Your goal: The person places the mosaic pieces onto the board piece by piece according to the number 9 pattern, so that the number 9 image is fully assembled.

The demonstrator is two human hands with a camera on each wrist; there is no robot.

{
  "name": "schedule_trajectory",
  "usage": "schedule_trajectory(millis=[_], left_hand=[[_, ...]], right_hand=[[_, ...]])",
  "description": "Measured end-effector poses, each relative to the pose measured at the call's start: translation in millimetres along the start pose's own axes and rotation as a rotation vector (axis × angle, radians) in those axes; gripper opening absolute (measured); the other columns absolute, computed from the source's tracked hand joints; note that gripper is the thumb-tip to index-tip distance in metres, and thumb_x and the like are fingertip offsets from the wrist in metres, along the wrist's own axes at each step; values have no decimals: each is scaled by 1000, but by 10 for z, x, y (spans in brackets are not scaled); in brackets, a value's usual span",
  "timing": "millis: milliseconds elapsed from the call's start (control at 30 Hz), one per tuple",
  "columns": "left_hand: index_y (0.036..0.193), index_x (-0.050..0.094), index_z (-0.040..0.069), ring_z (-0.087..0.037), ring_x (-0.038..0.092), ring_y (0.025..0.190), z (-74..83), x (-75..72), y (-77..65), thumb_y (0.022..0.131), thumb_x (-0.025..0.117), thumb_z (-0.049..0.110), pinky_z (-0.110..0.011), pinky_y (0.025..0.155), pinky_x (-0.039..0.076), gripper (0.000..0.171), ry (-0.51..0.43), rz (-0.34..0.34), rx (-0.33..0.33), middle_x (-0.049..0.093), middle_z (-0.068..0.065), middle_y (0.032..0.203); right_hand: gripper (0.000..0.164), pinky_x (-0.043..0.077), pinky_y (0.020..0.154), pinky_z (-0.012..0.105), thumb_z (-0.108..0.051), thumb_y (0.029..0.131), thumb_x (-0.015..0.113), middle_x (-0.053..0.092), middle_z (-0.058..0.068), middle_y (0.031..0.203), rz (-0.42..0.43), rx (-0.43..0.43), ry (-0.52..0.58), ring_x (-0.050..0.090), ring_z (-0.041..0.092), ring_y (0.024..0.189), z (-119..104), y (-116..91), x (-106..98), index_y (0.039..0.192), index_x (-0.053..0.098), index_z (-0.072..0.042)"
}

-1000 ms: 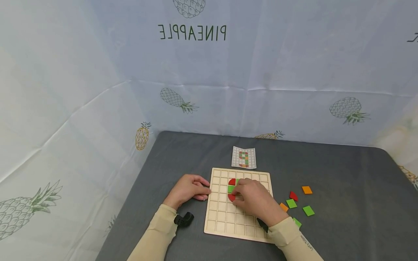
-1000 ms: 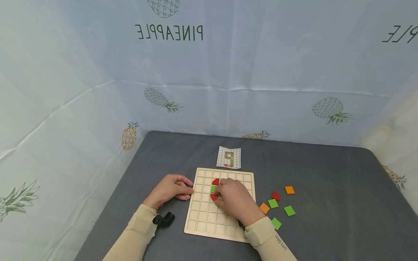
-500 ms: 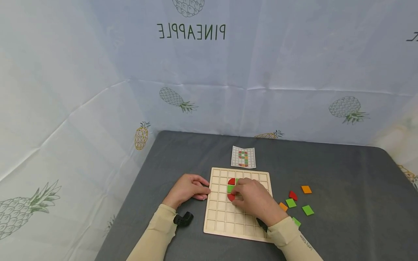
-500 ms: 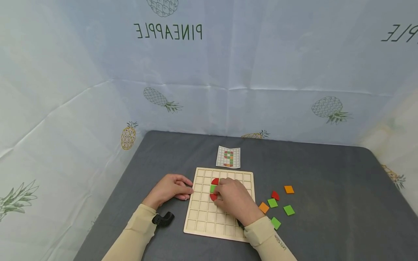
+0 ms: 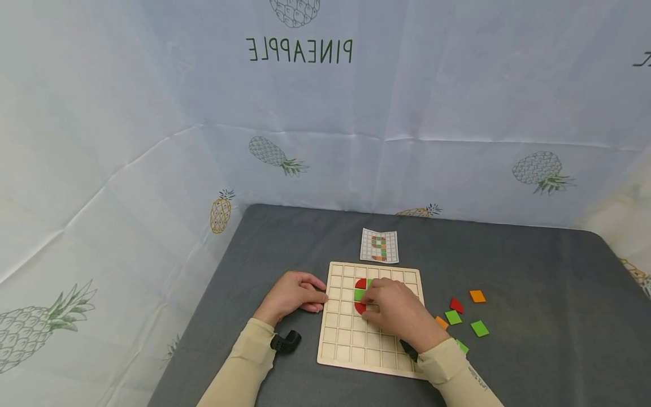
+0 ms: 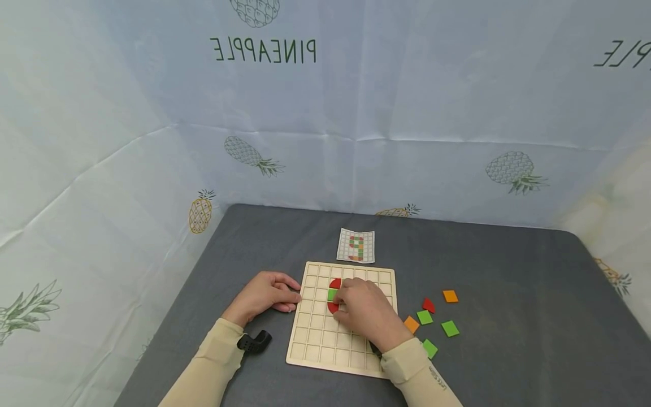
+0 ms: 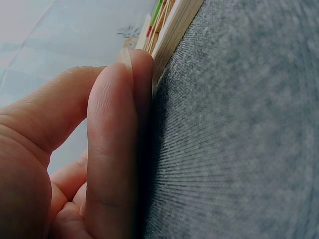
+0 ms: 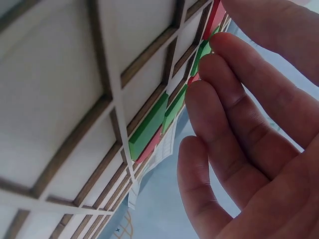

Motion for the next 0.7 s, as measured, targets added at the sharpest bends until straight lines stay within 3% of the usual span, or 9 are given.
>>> schedule_trajectory(millis=[200, 400, 533, 700], left_hand=[[113, 78, 3, -14, 78, 71, -5, 74, 9, 84, 93, 15, -33, 72, 69, 34, 5, -13, 9, 78, -10, 82], [112, 79, 5, -15, 79, 72, -49, 40, 15, 84, 93, 18, -33, 72, 69, 34, 37, 14, -13, 79, -9, 83], [112, 79, 6, -16, 79, 72, -37, 2, 29, 84, 93, 19, -33, 72, 69, 34, 52, 35, -17, 78, -9, 83], [115, 78, 4, -16, 79, 72, -11, -10, 34, 85, 93, 20, -33, 73, 69, 36, 58, 33, -14, 78, -9, 83]], right_hand=[[11, 56, 73, 25, -17, 85, 92, 69, -11, 90, -8, 64, 25, 63, 7, 83, 160, -90, -53, 93, 85, -20], [16, 59, 76, 28, -24, 85, 94, 71, -10, 95, -24, 139, 21, 65, 9, 88, 402, -235, -185, 98, 85, -18], [16, 60, 78, 32, -22, 86, 94, 72, -8, 97, -16, 198, -7, 67, 11, 91, 607, -436, -343, 99, 85, -18], [15, 57, 72, 29, -23, 86, 93, 71, -10, 99, -19, 234, -43, 65, 11, 89, 809, -793, -510, 98, 83, -22]])
Point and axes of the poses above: each hand's wrist, its own y-axis towards the middle knuckle, its own x-axis out of the palm, z = x × y, the point moved 9 cm from there along y, towards the middle knuckle
